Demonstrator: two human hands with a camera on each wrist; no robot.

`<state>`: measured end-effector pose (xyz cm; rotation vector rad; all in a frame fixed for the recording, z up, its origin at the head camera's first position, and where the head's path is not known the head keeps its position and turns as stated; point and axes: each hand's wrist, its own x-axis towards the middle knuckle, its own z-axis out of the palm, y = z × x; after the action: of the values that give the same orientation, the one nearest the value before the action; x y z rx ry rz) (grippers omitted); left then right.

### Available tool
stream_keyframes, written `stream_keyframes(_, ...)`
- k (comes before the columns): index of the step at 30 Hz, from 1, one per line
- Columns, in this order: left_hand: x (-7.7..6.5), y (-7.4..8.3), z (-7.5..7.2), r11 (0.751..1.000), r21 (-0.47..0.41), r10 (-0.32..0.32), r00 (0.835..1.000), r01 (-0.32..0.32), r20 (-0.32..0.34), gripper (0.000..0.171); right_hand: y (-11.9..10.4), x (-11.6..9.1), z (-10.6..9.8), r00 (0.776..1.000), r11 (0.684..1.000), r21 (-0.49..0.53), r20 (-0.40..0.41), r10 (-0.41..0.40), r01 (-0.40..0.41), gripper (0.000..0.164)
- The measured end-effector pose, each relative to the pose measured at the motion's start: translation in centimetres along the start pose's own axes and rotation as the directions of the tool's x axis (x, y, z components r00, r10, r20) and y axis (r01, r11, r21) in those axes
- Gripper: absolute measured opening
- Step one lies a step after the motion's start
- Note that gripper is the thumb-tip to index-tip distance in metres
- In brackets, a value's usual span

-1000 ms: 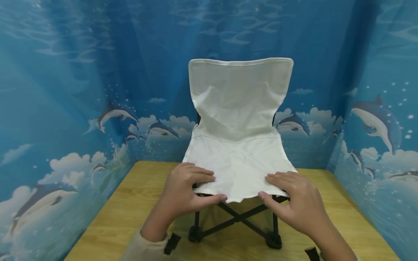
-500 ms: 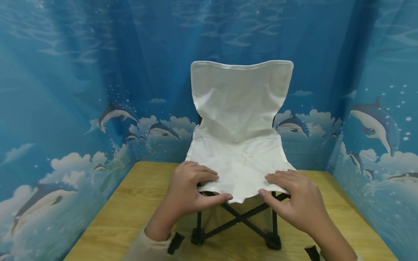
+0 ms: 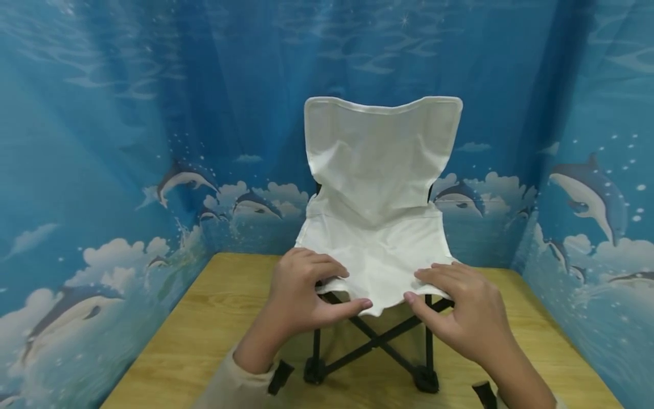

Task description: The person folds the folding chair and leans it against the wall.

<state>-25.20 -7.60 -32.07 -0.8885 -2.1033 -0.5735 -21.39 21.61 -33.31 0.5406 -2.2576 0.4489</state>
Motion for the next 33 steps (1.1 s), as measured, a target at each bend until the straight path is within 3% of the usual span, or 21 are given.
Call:
stream_keyframes(12, 1.5, 1.7, 0.0, 0.999, 0.016, 0.03, 0.999, -0.03, -0.04, 0.039, -1.1, 1.0, -0.7, 0.998, 1.0, -0.017, -0.065, -0.021, 0.02, 0.034)
stream_keyframes(23, 2.2, 2.7, 0.1, 0.998, -0.006, 0.058, 0.992, -0.059, -0.115, 0.025, -2.1, 1.6, -0.8, 0.982, 0.994, 0.063, -0.169, -0.079, 0.09, 0.027)
stream_keyframes(33, 2.8, 3.3, 0.0, 0.998, -0.023, 0.06, 0.989, -0.064, -0.134, 0.019, -3.0, 2.0, -0.7, 0.979, 0.993, 0.074, -0.188, -0.079, 0.094, 0.03)
